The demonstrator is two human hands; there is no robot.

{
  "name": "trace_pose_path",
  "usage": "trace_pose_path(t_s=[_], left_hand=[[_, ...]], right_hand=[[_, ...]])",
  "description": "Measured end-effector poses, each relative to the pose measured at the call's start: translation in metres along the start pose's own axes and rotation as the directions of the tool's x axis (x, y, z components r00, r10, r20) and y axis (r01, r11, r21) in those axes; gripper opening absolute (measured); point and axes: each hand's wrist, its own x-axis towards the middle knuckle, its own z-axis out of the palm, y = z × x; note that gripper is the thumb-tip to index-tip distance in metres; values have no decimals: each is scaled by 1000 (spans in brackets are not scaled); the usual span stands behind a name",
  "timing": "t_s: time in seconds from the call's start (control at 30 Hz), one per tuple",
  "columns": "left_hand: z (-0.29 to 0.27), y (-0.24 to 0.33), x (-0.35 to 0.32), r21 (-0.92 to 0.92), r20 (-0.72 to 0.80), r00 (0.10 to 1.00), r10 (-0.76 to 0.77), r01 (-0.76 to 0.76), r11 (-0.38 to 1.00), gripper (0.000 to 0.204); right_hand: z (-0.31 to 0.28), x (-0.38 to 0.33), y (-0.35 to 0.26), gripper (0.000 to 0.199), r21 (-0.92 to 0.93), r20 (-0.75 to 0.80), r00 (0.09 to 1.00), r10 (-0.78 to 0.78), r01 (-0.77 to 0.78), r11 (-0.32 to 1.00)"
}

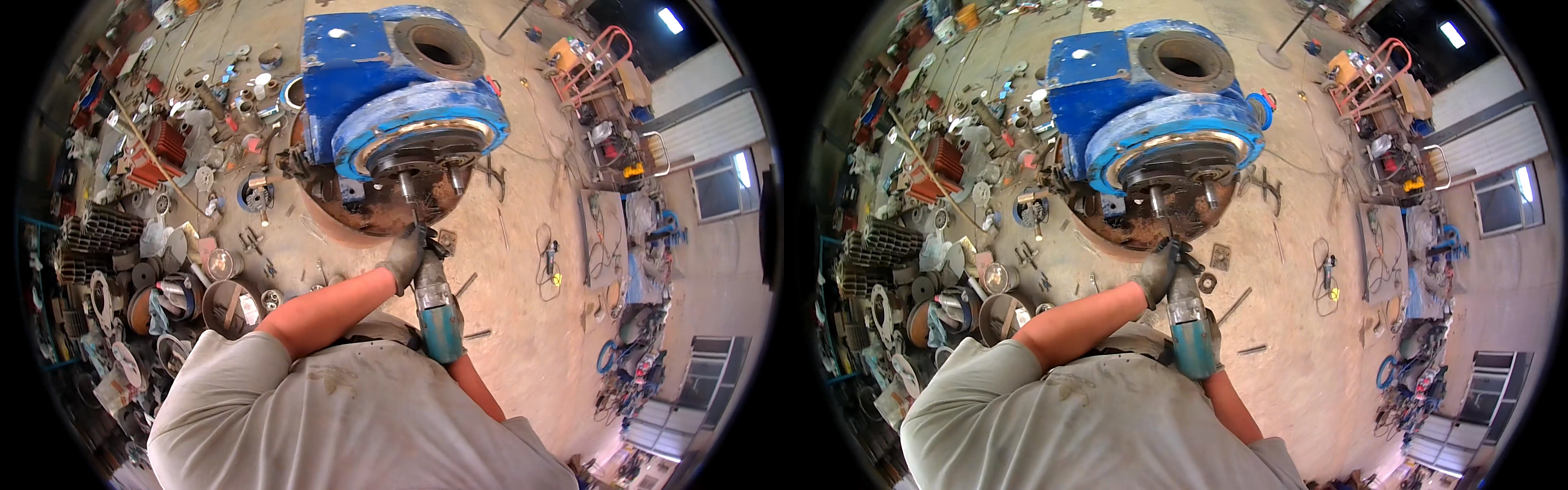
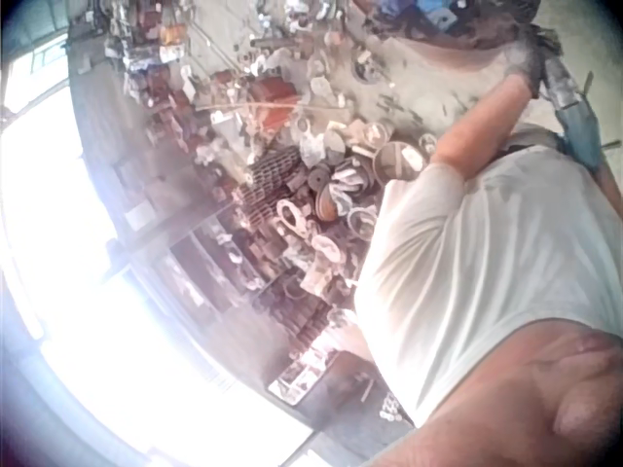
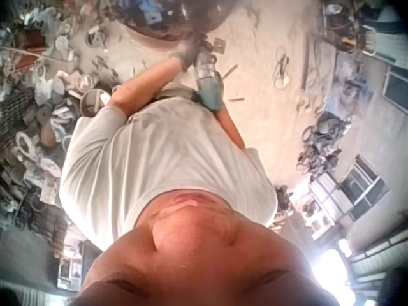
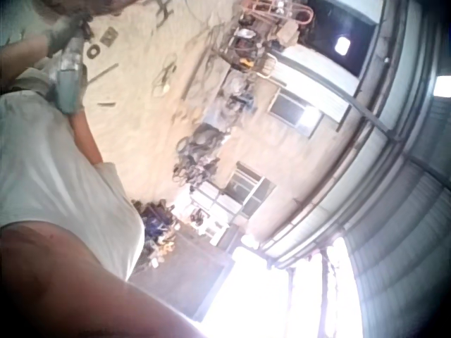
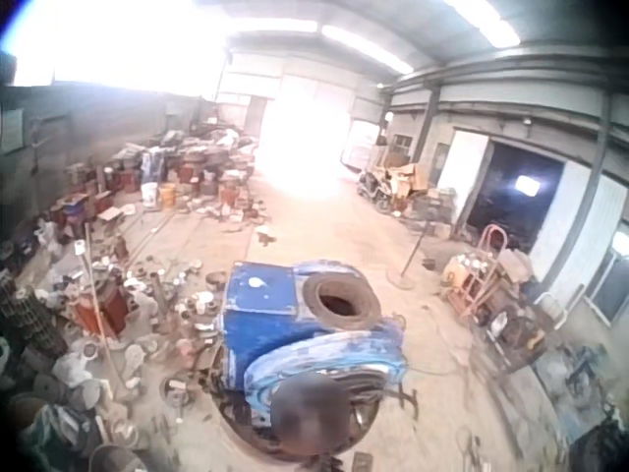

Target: The person uses a corded impact wrench to remove bolts from the flange of a large blue electric motor. They remove each bolt by hand after loosening it and place them on the floor. The person continues this process around the motor's circumference.

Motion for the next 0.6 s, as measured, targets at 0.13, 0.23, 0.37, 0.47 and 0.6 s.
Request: trace_pose_path(t_s=[0.13,0.23,0.37,0.47,0.6], left_hand=[[39,25,-23,-203,129,991,43,-17,979,33],[55,72,-44,-315,202,979,24,42,948,30],[44,76,-18,-205,97,995,39,-18,979,26],[50,95,-11,-245,90,995,37,-14,969,25],[63,122,-19,-343,87,996,8,22,939,27]], right_hand=[[-12,-6,5,44,496,-53,997,52,-19,868],[-18,6,38,43,322,-109,994,24,12,947],[-15,27,-25,50,946,228,967,111,-247,208],[-15,41,-27,44,931,234,969,77,-246,269],[-10,49,-21,42,803,103,995,-5,-80,591]])
